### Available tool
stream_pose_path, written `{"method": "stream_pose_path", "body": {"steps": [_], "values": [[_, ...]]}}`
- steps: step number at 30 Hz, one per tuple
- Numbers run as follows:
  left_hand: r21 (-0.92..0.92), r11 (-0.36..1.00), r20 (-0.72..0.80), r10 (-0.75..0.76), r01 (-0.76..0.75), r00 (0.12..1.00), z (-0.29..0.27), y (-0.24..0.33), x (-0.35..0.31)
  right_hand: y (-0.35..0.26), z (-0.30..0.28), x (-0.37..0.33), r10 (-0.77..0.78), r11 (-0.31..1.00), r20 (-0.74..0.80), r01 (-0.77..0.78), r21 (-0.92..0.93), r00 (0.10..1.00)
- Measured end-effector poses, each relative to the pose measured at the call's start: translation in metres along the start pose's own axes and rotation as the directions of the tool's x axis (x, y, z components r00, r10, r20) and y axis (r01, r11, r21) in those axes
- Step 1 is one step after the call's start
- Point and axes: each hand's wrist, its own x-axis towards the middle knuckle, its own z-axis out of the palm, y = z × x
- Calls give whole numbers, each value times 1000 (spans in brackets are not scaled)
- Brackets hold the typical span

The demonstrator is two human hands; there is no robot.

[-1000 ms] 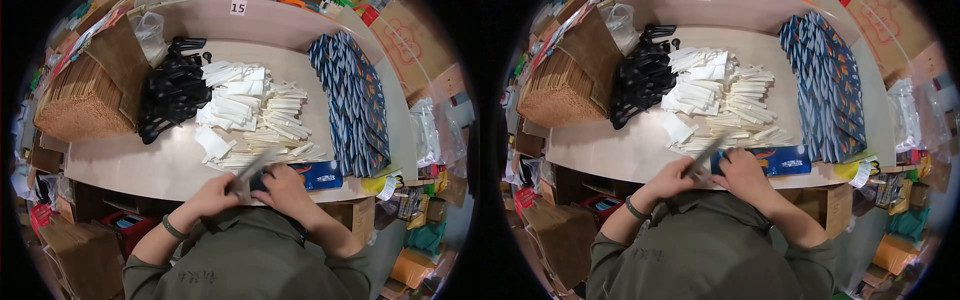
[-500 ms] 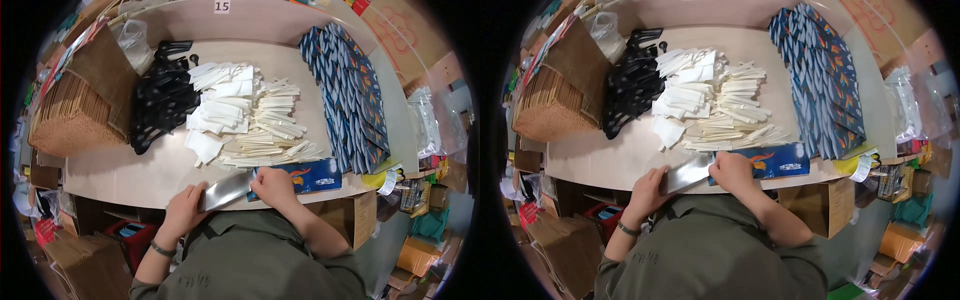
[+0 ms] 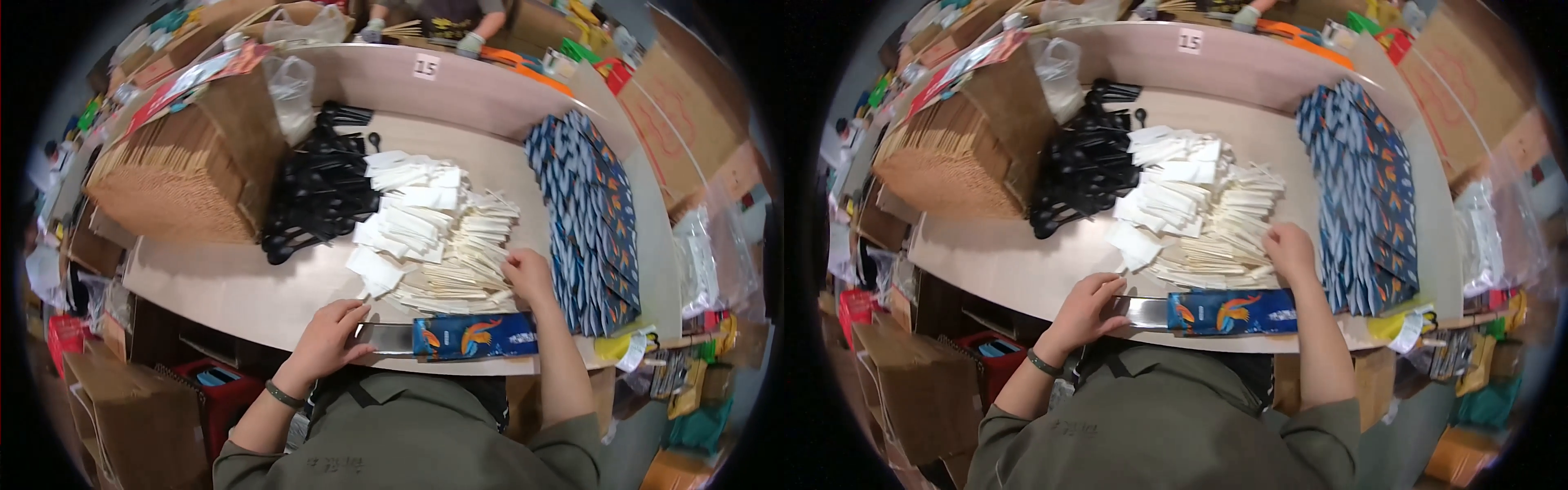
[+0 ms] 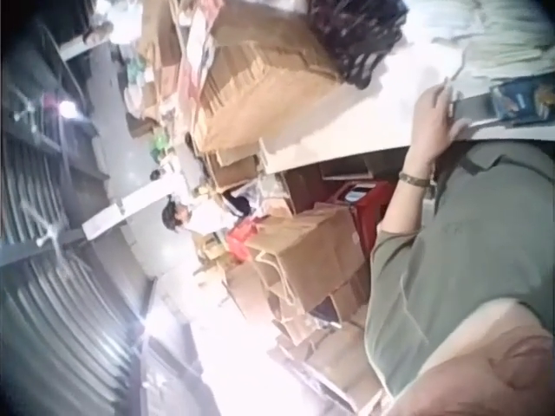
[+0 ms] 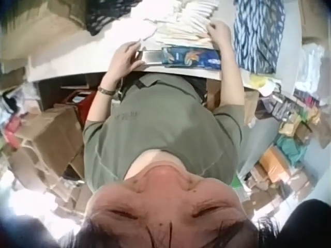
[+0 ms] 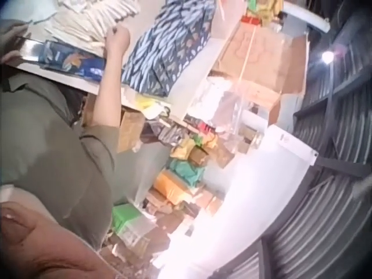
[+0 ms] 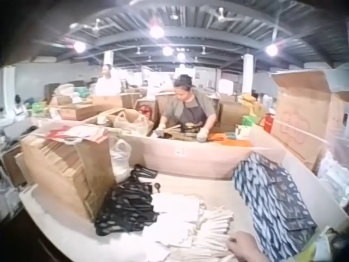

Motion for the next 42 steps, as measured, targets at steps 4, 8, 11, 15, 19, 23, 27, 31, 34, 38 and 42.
{"method": "stream_pose_path", "body": {"steps": [4, 8, 11, 15, 19, 23, 27, 31, 34, 38, 42], "values": [[44, 987, -157, -146, 155, 977, -25, -18, -13, -19, 1, -12, -314, 931, -306, 228, -285, 899], [177, 950, -234, -214, 258, 948, -49, -51, -3, -83, 25, -15, -432, 886, -170, 381, -265, 886], [314, 912, -332, -154, 263, 931, -54, -86, 32, -146, 77, -15, -520, 837, 55, 521, -166, 853], [474, 870, -459, 109, 139, 882, -50, -117, 74, -169, 110, -1, -413, 782, 277, 494, -381, 868], [573, 807, -204, -30, 144, 978, -58, -113, 85, -165, 114, 8, -438, 856, 143, 460, -234, 888], [676, 733, -81, 172, -73, 982, -66, -124, 84, -176, 80, 0, -536, 835, 162, 549, -47, 829], [664, 743, -91, 195, -86, 977, -71, -117, 92, -184, 67, -34, -625, 766, 373, 631, 123, 686], [543, 839, -134, 125, -33, 983, -69, -110, 89, -172, 80, -56, -608, 628, 597, 777, -40, 522], [545, 837, -156, 160, -50, 975, -67, -104, 87, -171, 79, -63, -603, 685, 531, 727, -38, 596], [508, 861, -209, 102, 19, 972, -62, -90, 88, -170, 103, -69, -629, 756, 390, 647, 103, 673], [387, 920, -366, 89, 65, 926, -55, -85, 80, -164, 97, -86, -672, 728, 256, 684, 56, 695]]}}
